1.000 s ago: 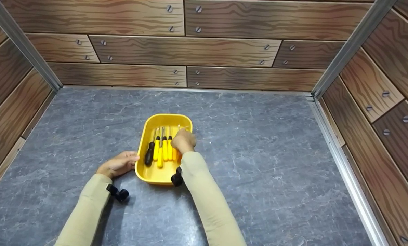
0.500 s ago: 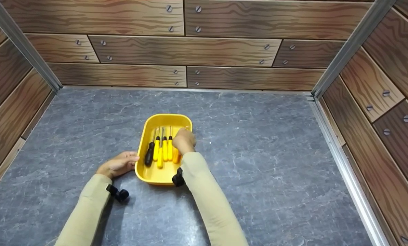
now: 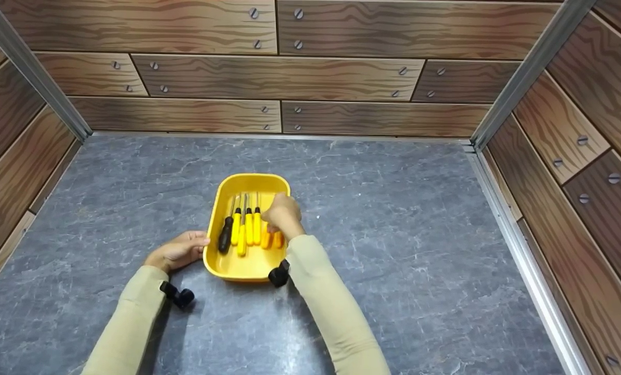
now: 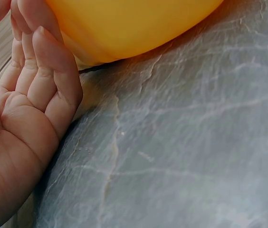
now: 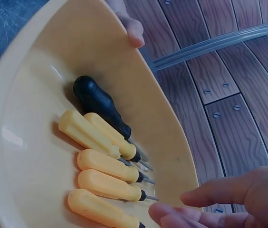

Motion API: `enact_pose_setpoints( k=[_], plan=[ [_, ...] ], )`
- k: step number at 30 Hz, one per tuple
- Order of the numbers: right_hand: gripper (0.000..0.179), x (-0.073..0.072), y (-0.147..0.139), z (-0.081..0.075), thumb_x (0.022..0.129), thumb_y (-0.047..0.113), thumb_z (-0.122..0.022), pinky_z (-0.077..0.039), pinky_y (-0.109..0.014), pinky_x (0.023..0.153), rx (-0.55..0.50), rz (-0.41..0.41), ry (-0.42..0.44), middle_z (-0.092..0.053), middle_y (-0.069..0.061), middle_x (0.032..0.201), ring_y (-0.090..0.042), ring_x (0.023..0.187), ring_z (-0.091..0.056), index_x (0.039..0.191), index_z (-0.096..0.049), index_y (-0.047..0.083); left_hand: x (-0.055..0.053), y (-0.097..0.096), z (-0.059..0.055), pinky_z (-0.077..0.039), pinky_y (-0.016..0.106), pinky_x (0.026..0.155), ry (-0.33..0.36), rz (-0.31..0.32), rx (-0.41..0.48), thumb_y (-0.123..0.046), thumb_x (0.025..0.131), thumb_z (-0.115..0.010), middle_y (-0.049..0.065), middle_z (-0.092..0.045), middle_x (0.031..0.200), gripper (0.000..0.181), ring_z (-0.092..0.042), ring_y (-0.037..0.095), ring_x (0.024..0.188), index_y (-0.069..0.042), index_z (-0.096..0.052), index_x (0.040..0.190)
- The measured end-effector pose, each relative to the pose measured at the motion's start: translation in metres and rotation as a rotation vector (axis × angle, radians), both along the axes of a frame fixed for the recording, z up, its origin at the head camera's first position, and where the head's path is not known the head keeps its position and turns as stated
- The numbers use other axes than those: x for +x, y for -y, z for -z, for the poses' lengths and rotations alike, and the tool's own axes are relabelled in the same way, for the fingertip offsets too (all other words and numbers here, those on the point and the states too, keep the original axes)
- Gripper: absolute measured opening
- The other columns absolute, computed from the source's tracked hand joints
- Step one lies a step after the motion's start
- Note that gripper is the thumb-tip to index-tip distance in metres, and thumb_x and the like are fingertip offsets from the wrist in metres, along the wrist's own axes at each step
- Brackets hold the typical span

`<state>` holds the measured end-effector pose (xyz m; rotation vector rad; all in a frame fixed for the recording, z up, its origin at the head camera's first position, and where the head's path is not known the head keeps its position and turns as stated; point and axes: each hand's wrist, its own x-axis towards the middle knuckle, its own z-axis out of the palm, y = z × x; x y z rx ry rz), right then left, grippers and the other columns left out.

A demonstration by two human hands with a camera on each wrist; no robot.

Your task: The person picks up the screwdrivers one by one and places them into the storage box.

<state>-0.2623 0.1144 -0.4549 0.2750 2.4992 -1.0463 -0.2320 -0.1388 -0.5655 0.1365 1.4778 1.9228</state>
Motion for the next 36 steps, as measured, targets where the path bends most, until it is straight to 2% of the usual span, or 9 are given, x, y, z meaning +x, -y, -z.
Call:
enact_pose_setpoints(
  k=[4,10,15,22,26,31,36],
  plan=[
    [0.01,0.002,-0.003,0.0,0.082,0.001,-0.063,-0.061,-0.036,0.07,-0.03,-0.005,0.0,-0.06,-0.001,0.047,-0.009,0.042,-0.06,0.074,-0.067,-0.002,0.0,0.001,0.0,-0.056,0.022,0.076,0.003,0.003,0.001,-0.005,0.094,-0.051,-0.007,-0.069,0.078,0.016,-0.064,0.004,0.074,-0.013,-0.062,0.087],
    [0.012,0.005,-0.007,0.0,0.083,0.003,-0.064,-0.061,-0.035,0.068,-0.02,-0.007,-0.006,-0.061,-0.001,0.049,-0.008,0.042,-0.06,0.082,-0.071,-0.005,0.001,0.001,-0.001,-0.056,0.022,0.076,0.007,0.0,-0.007,-0.006,0.094,-0.052,-0.006,-0.069,0.079,0.013,-0.065,0.005,0.074,-0.012,-0.061,0.087],
    [0.016,0.007,-0.012,-0.004,0.083,0.003,-0.063,-0.061,-0.033,0.066,-0.072,-0.016,-0.023,-0.059,0.001,0.047,-0.006,0.04,-0.059,0.089,-0.07,-0.01,0.0,0.0,-0.001,-0.056,0.022,0.076,0.007,-0.003,-0.007,-0.006,0.093,-0.053,-0.005,-0.069,0.079,0.012,-0.065,0.005,0.074,-0.012,-0.061,0.087],
    [0.02,0.009,-0.021,-0.009,0.085,0.002,-0.063,-0.057,-0.023,0.051,-0.138,-0.003,-0.024,-0.057,0.003,0.046,-0.004,0.039,-0.057,0.096,-0.068,-0.014,0.0,0.0,-0.002,-0.055,0.021,0.075,0.016,0.0,0.0,-0.006,0.093,-0.054,-0.006,-0.068,0.077,0.011,-0.064,0.004,0.073,-0.012,-0.06,0.086],
    [0.022,0.01,-0.027,-0.01,0.084,0.0,-0.062,-0.058,-0.025,0.053,-0.185,0.021,-0.017,-0.058,0.003,0.047,-0.004,0.04,-0.057,0.1,-0.067,-0.015,0.0,0.001,-0.002,-0.055,0.021,0.074,0.019,0.002,-0.001,-0.006,0.093,-0.054,-0.006,-0.068,0.077,0.01,-0.065,0.004,0.074,-0.012,-0.058,0.086],
    [0.02,0.01,-0.034,-0.008,0.084,0.0,-0.063,-0.06,-0.029,0.057,-0.233,0.05,-0.018,-0.059,0.002,0.048,-0.006,0.041,-0.059,0.098,-0.067,-0.014,-0.001,0.001,-0.001,-0.055,0.021,0.075,0.011,0.004,-0.009,-0.006,0.093,-0.054,-0.007,-0.068,0.077,0.012,-0.065,0.004,0.074,-0.013,-0.059,0.084],
    [0.021,0.01,-0.042,-0.005,0.085,0.0,-0.062,-0.059,-0.027,0.056,-0.249,0.072,-0.009,-0.059,0.001,0.048,-0.006,0.042,-0.059,0.1,-0.065,-0.014,-0.001,0.001,0.0,-0.055,0.021,0.075,0.011,0.003,-0.003,-0.007,0.093,-0.055,-0.007,-0.069,0.078,0.011,-0.065,0.004,0.075,-0.013,-0.061,0.085]
  ],
)
